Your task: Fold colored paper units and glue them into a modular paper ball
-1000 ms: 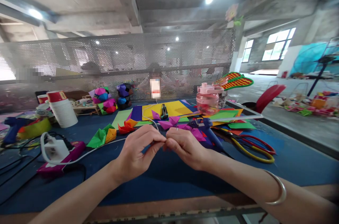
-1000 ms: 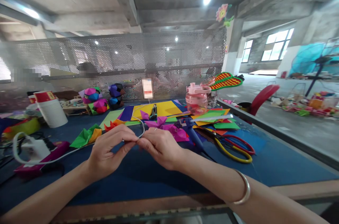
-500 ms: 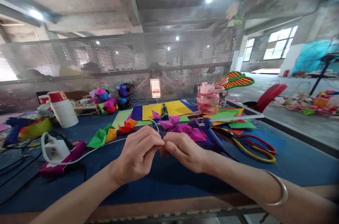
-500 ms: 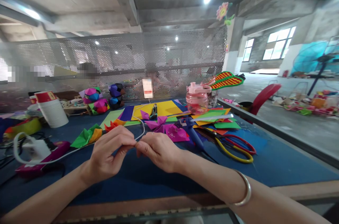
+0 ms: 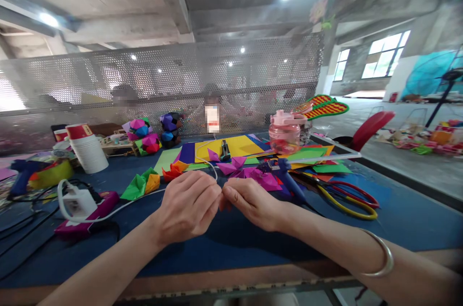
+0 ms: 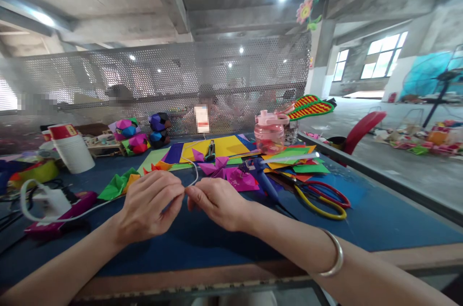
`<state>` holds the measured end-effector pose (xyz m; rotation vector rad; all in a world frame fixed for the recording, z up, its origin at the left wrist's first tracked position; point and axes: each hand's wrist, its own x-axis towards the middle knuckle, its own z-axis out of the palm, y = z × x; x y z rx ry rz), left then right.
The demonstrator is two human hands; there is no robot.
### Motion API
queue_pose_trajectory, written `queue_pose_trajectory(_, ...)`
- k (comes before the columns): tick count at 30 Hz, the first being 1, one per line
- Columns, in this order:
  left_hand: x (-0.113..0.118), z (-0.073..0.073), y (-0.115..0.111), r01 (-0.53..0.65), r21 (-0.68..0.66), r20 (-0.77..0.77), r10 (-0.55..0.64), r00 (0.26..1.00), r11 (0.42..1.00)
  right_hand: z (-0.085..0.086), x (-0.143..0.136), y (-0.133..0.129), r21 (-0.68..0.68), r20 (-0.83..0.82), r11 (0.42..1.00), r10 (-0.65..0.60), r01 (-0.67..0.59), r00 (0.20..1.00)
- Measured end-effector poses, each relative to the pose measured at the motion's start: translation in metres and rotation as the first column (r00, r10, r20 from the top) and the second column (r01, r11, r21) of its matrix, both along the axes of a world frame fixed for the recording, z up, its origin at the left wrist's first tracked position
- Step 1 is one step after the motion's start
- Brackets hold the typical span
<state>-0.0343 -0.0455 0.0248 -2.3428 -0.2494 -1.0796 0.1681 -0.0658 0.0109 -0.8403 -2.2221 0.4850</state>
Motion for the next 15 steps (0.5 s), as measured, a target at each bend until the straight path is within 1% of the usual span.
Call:
queue_pose_trajectory(4, 0.003, 0.003, 0.001, -0.098, 0.033, 0.007, 0.098, 0.995, 0.995, -0.001, -0.001, 0.001, -0.058, -0.035, 0.998, -0.041, 0.039, 0.999)
queue_pose_trajectory(6, 0.002, 0.006, 0.004, -0.118, -0.016, 0.062, 0.119, 0.991, 0.993, -0.001, -0.001, 0.001, -0.075, -0.026, 0.997, -0.040, 0.038, 0.999)
queue_pose_trajectory(9, -0.002, 0.011, 0.009, -0.076, -0.202, 0.137, 0.105, 0.985, 0.976, 0.000, 0.000, 0.002, -0.071, -0.017, 0.997, -0.025, 0.024, 1.000)
queue_pose_trajectory(12, -0.004, 0.011, 0.011, 0.000, -0.396, 0.145, 0.062, 0.988, 0.918, 0.002, 0.001, 0.003, -0.058, -0.022, 0.998, -0.029, 0.028, 0.999)
queue_pose_trajectory(15, -0.002, 0.006, 0.008, 0.077, -0.518, 0.161, 0.008, 0.987, 0.852, 0.002, 0.002, 0.004, -0.047, -0.018, 0.998, -0.039, 0.038, 0.999)
